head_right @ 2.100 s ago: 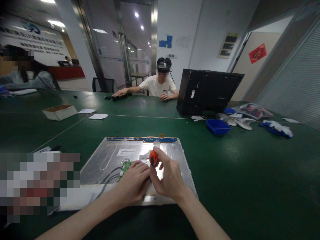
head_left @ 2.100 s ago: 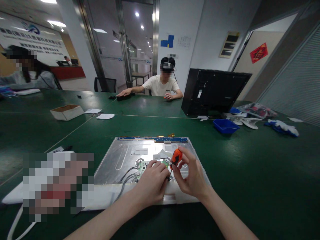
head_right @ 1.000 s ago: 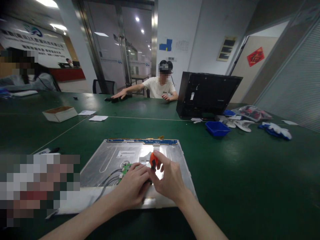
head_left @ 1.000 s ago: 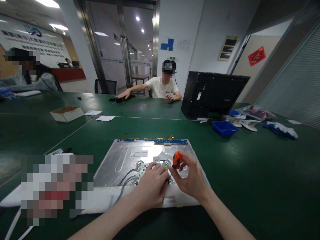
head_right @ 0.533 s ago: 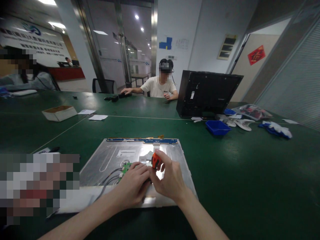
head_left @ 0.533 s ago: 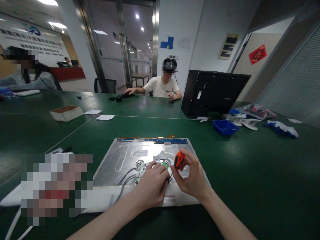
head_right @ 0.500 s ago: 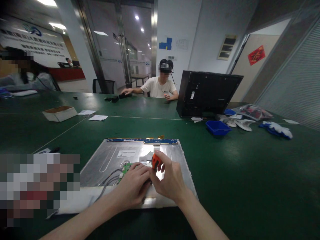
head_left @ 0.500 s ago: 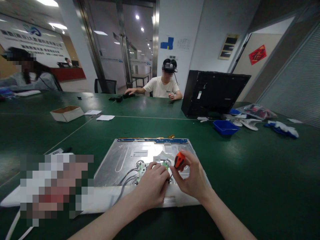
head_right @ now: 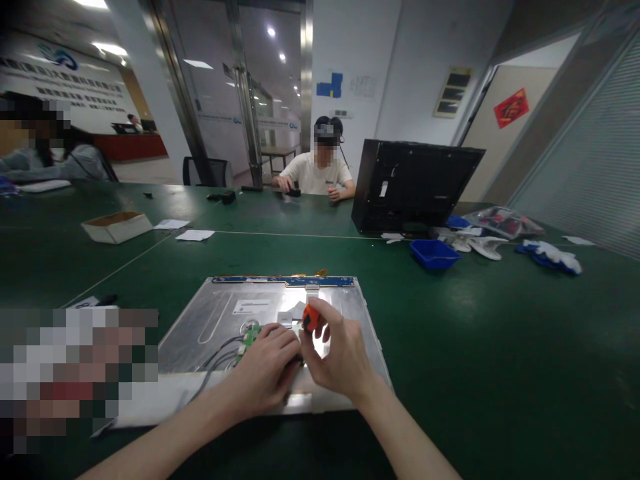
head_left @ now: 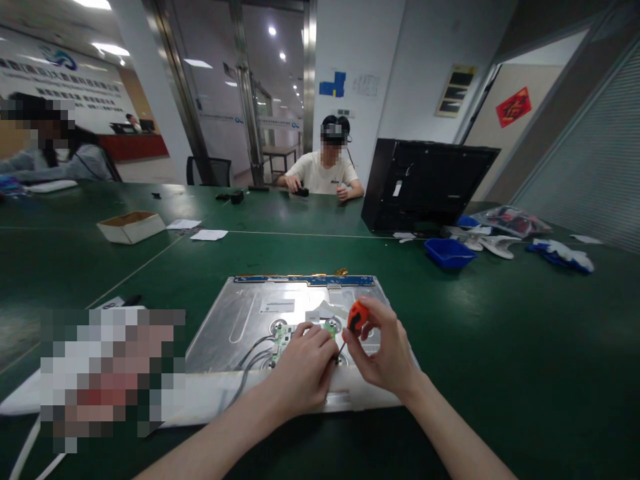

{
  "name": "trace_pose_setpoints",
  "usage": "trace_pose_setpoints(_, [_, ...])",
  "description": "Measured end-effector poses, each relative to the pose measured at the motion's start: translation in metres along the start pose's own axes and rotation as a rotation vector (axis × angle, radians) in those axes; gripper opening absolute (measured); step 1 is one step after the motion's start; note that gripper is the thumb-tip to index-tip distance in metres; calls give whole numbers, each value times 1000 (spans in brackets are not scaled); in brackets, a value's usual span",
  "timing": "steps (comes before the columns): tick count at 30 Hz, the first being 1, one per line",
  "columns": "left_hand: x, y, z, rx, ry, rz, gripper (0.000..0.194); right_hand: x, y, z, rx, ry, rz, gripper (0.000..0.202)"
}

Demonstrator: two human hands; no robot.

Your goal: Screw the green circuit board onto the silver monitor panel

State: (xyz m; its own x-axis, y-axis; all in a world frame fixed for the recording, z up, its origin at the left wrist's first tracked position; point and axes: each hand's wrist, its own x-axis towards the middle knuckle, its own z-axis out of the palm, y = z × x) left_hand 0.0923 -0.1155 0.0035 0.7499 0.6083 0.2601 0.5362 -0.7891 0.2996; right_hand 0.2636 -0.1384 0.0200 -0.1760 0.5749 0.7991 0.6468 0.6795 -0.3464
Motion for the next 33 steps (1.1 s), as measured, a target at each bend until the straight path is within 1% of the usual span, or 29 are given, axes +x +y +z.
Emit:
trace_pose_setpoints(2, [0,1,-1,5,0,2,15,4,-1,-4,-46,-30,1,56])
trace_pose_setpoints(3, [0,1,-2,8,2,4,15,8,-2,-8,-78,-81,1,54])
trace_pose_setpoints(4, [0,1,-2,10,5,5,14,13,-4,-12,-107,-159,2,53])
trace_pose_setpoints(6, [-1,1,-3,15,14,7,13,27,-9,-23,-164,-357,29,50])
trace_pose_setpoints(8, [-1,1,-3,22,20,9,10,45,-17,-34,-193,-497,48,48])
trace_pose_setpoints(10, [-1,2,-4,26,22,10,8,65,-26,-43,-237,-601,58,37])
trace_pose_setpoints(12, [-1,2,-5,30,20,10,8,83,-34,-49,-325,-687,72,20])
trace_pose_setpoints(13, [-1,2,-5,33,18,12,8,90,-38,-49,-390,-726,84,15])
trace_pose_setpoints(14, [-1,2,-5,36,16,13,8,97,-42,-49,-455,-759,91,16])
trace_pose_setpoints(17, [-2,2,-5,39,16,12,9,108,-50,-43,-609,-830,132,24])
trace_pose_setpoints(19, [-2,2,-4,33,22,3,8,110,-53,-39,-654,-852,172,32])
trace_pose_setpoints(20, [-2,1,-3,28,25,0,8,109,-53,-37,-649,-851,175,33])
trace_pose_setpoints(23, [-2,1,1,13,38,-2,11,104,-51,-40,-523,-851,97,24])
trace_pose_setpoints(25, [-1,1,2,14,39,-3,14,101,-47,-45,-403,-882,38,21])
trace_pose_setpoints(27, [0,1,2,24,24,-8,13,100,-42,-50,-343,-907,13,16])
trace_pose_setpoints(30, [1,2,0,40,-4,-10,9,101,-35,-52,-360,-918,18,11])
trace_pose_setpoints(33, [2,2,-1,52,-11,-13,7,104,-34,-47,-465,-889,58,10])
